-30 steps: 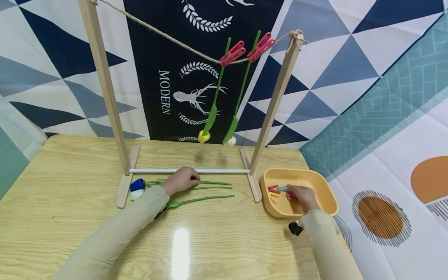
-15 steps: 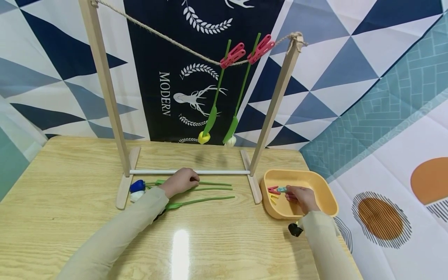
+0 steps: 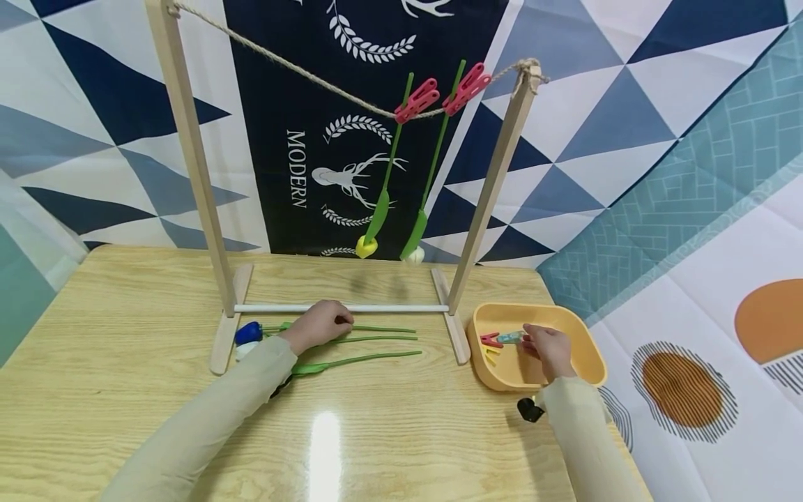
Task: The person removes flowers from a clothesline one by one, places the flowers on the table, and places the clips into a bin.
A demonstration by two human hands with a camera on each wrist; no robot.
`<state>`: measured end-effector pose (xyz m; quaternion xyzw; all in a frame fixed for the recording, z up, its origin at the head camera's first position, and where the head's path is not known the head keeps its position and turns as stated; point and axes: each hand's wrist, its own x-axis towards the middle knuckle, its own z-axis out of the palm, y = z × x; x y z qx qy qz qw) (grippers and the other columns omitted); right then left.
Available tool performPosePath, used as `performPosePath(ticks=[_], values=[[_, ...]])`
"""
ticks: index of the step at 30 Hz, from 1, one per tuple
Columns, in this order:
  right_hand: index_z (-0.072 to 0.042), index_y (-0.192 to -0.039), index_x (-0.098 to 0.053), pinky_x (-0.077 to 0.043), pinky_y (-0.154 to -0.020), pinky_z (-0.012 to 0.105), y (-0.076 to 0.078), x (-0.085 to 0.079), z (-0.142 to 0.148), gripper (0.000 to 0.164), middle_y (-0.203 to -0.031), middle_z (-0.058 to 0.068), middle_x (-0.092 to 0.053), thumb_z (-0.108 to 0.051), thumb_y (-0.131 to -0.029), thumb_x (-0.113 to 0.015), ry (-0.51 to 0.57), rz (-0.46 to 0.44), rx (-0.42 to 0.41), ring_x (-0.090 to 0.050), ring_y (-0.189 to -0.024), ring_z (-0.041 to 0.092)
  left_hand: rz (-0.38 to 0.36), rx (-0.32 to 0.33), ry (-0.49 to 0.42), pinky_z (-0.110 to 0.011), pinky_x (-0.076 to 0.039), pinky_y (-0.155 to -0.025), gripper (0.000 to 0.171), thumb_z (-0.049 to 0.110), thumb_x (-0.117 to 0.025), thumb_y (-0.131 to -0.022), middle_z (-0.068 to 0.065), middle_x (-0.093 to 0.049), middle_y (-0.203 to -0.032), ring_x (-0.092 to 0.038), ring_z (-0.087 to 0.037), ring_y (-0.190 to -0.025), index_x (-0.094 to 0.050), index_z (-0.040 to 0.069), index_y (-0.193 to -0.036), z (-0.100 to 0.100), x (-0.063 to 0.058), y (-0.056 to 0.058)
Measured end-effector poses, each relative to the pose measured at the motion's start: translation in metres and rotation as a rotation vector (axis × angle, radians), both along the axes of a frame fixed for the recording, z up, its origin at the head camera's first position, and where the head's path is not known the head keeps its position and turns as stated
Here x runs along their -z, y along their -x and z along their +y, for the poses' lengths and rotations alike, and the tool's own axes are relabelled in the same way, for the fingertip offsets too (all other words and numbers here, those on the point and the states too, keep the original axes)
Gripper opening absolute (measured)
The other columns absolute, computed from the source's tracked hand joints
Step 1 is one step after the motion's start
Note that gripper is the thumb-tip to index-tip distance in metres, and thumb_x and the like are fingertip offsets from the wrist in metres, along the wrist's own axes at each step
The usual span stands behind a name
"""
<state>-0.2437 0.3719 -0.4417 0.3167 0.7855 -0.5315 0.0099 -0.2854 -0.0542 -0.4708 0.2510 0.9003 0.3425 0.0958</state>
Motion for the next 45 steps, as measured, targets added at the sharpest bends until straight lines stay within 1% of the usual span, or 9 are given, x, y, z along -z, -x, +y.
performPosePath(ticks=[3,9,17,22,26,33,34,40,45], values=[[0.009,-0.128,-0.049,-0.055,-0.073,0.024,0.001,-0.006,-0.004,0.049,-0.099,0.010,-0.060,-0.024,-0.093,-0.055,-0.024,0.031,0.001,-0.061,-0.071,0.006,-0.020,-0.005,-0.004,-0.032,-0.051,-0.076,0.016,0.011,-0.061,-0.090,-0.007,-0.068,-0.100,-0.062,-0.016,-0.087,-0.072,0.007,-0.100,-0.004,-0.002,-0.001],[0.007,-0.127,-0.052,-0.055,-0.071,0.023,0.000,-0.024,-0.015,0.047,-0.096,0.007,-0.061,-0.025,-0.093,-0.054,-0.061,0.079,-0.047,-0.063,-0.070,0.005,-0.029,-0.003,-0.005,-0.032,-0.051,-0.074,0.017,0.011,-0.060,-0.091,-0.009,-0.069,-0.100,-0.062,-0.016,-0.084,-0.071,0.005,-0.102,-0.013,-0.011,0.000],[0.003,-0.125,-0.052,-0.054,-0.076,0.024,0.002,-0.050,-0.036,0.046,-0.100,0.007,-0.062,-0.031,-0.094,-0.054,-0.060,0.137,-0.132,-0.064,-0.073,0.005,0.006,-0.022,0.020,-0.033,-0.052,-0.075,0.015,0.011,-0.062,-0.090,-0.007,-0.069,-0.094,-0.063,-0.017,-0.083,-0.071,0.003,-0.099,-0.019,-0.032,0.000],[0.002,-0.123,-0.054,-0.054,-0.074,0.023,0.004,-0.064,-0.051,0.045,-0.097,0.006,-0.064,-0.032,-0.094,-0.054,-0.078,0.184,-0.198,-0.064,-0.074,0.006,-0.005,-0.039,0.005,-0.033,-0.051,-0.074,0.017,0.013,-0.062,-0.090,-0.006,-0.069,-0.094,-0.062,-0.015,-0.081,-0.070,0.003,-0.101,-0.022,-0.045,0.000],[0.003,-0.123,-0.055,-0.053,-0.071,0.020,0.005,-0.077,-0.065,0.044,-0.088,-0.002,-0.062,-0.031,-0.094,-0.055,-0.073,0.221,-0.245,-0.063,-0.072,0.003,-0.008,-0.059,-0.031,-0.032,-0.051,-0.074,0.019,0.015,-0.060,-0.091,-0.006,-0.069,-0.094,-0.061,-0.014,-0.082,-0.069,0.003,-0.104,-0.023,-0.057,-0.002],[0.003,-0.122,-0.055,-0.054,-0.072,0.019,0.006,-0.104,-0.095,0.045,-0.091,0.001,-0.062,-0.032,-0.094,-0.056,-0.064,0.288,-0.346,-0.063,-0.073,0.004,0.065,-0.104,-0.110,-0.033,-0.051,-0.077,0.021,0.016,-0.060,-0.091,-0.008,-0.068,-0.096,-0.061,-0.017,-0.085,-0.068,0.003,-0.106,-0.025,-0.080,-0.001],[0.004,-0.121,-0.055,-0.054,-0.072,0.019,0.006,-0.107,-0.099,0.045,-0.087,-0.003,-0.061,-0.032,-0.093,-0.057,-0.059,0.300,-0.360,-0.064,-0.073,0.004,0.069,-0.116,-0.125,-0.033,-0.051,-0.077,0.020,0.016,-0.060,-0.091,-0.008,-0.068,-0.096,-0.061,-0.018,-0.085,-0.068,0.004,-0.106,-0.025,-0.083,-0.001],[0.005,-0.118,-0.056,-0.054,-0.071,0.019,0.011,-0.125,-0.125,0.038,-0.089,0.001,-0.062,-0.025,-0.093,-0.058,-0.040,0.350,-0.422,-0.065,-0.075,0.008,0.108,-0.193,-0.235,-0.031,-0.050,-0.073,0.018,0.019,-0.062,-0.091,-0.007,-0.069,-0.095,-0.060,-0.018,-0.082,-0.069,0.008,-0.103,-0.022,-0.106,0.000],[0.001,-0.114,-0.059,-0.055,-0.073,0.021,0.015,-0.141,-0.142,0.035,-0.096,0.008,-0.064,-0.027,-0.093,-0.059,-0.033,0.388,-0.449,-0.065,-0.078,0.010,0.131,-0.225,-0.276,-0.030,-0.050,-0.073,0.023,0.024,-0.062,-0.091,-0.006,-0.069,-0.101,-0.061,-0.018,-0.084,-0.068,0.011,-0.108,-0.019,-0.126,0.002]])
